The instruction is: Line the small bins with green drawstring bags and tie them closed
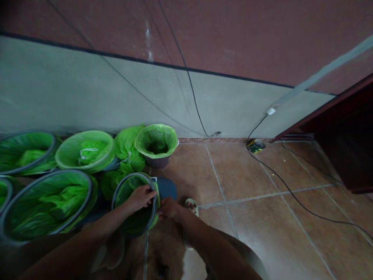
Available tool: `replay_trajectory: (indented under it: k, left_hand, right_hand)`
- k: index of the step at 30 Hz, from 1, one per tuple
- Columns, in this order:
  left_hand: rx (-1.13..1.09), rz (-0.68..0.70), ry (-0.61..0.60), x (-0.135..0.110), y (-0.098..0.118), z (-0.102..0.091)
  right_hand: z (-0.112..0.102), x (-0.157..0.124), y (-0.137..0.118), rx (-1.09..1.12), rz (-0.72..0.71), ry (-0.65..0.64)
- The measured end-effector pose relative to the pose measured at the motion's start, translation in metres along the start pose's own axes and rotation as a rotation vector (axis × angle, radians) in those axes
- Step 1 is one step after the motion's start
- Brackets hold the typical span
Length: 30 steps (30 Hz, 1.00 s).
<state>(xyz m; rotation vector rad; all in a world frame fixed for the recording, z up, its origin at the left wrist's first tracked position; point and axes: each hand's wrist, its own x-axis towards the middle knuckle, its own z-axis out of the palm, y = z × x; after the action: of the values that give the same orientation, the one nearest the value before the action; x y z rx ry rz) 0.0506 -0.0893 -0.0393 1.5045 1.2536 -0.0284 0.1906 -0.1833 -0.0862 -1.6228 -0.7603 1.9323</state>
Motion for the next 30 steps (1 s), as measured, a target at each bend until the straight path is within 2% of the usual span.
replay_trajectory:
  k: [5,9,11,16,18,22,24,30]
  left_hand:
    - [-0.098,-0.012,-0.011,0.0,-0.005,0.013]
    - [-0.138,-0.004,-0.054,-0.003,-0.006,0.015]
    - [-0.135,-0.014,-0.091,-0.004,-0.006,0.014]
    - [-0.086,-0.081,-0.205,-0.012,-0.006,0.018]
    - [-0.091,-0.085,-0.205,-0.015,-0.006,0.022]
    - [-0.106,-0.042,-0.279,-0.022,-0.015,0.037]
    - [-0.114,-0.004,-0.342,-0.026,-0.023,0.045]
    - [-0.076,0.051,-0.446,-0.023,-0.04,0.057]
  right_hand:
    - [-0.008,-0.004,-0.014,0.111,-0.048,0.004]
    - [-0.009,-0.005,-0.021,0.317,-0.08,-0.001]
    - [-0.009,-0.005,-0.019,0.355,-0.052,0.005]
    - [-0.013,-0.002,-0.009,0.125,0.071,-0.013]
    - [-0.016,0.001,-0.008,0.089,0.031,0.023]
    - [-0.019,0.007,-0.011,0.227,-0.109,0.129]
    - [-0.018,0.009,-0.011,0.269,-0.119,0.126]
    - [-0.014,0.008,-0.01,0.131,-0.095,0.157]
